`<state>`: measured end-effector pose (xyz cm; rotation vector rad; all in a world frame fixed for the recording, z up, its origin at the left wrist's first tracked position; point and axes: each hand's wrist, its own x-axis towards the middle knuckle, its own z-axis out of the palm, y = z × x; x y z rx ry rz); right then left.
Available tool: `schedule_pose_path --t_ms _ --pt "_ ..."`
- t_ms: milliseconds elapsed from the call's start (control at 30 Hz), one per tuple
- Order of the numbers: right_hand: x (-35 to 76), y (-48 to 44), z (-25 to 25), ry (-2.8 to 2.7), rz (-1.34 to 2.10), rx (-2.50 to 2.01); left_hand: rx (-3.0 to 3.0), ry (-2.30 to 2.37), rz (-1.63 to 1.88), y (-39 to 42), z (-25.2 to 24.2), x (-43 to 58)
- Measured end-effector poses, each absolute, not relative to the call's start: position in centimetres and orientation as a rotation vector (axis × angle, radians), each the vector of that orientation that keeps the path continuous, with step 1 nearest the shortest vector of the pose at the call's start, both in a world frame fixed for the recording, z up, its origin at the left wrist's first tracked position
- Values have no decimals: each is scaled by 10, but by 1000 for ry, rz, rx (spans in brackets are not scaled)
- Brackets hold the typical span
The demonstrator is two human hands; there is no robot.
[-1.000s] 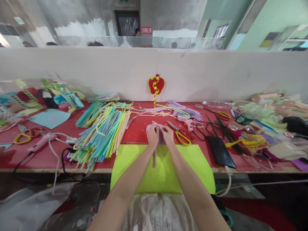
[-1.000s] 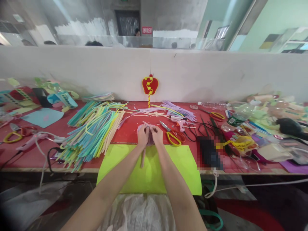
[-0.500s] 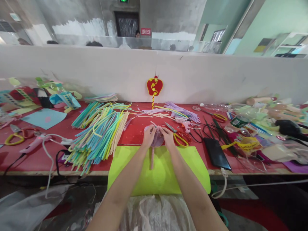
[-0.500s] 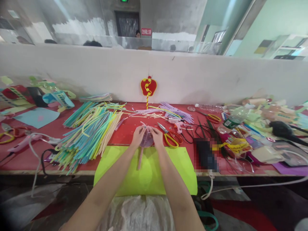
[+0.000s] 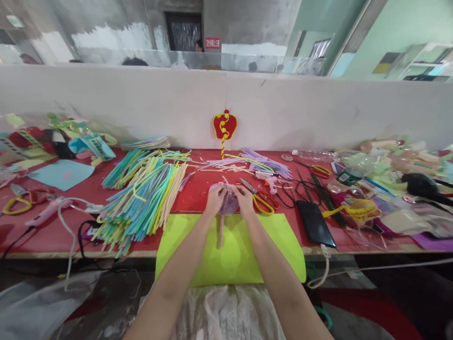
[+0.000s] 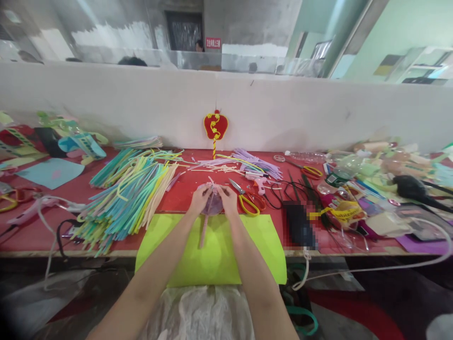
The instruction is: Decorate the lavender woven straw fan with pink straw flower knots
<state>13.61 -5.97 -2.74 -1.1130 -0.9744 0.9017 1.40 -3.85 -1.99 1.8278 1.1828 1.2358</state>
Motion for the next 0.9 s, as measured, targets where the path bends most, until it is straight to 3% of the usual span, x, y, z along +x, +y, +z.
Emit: schedule_pose_path --t_ms 333,900 --pt "135 -62 -26 -1090 715 -1212 1872 1189 1269 -45 -17 14" --pt "133 -60 -27 -1068 860 -1104 1855 1202 1269 -42 -19 12"
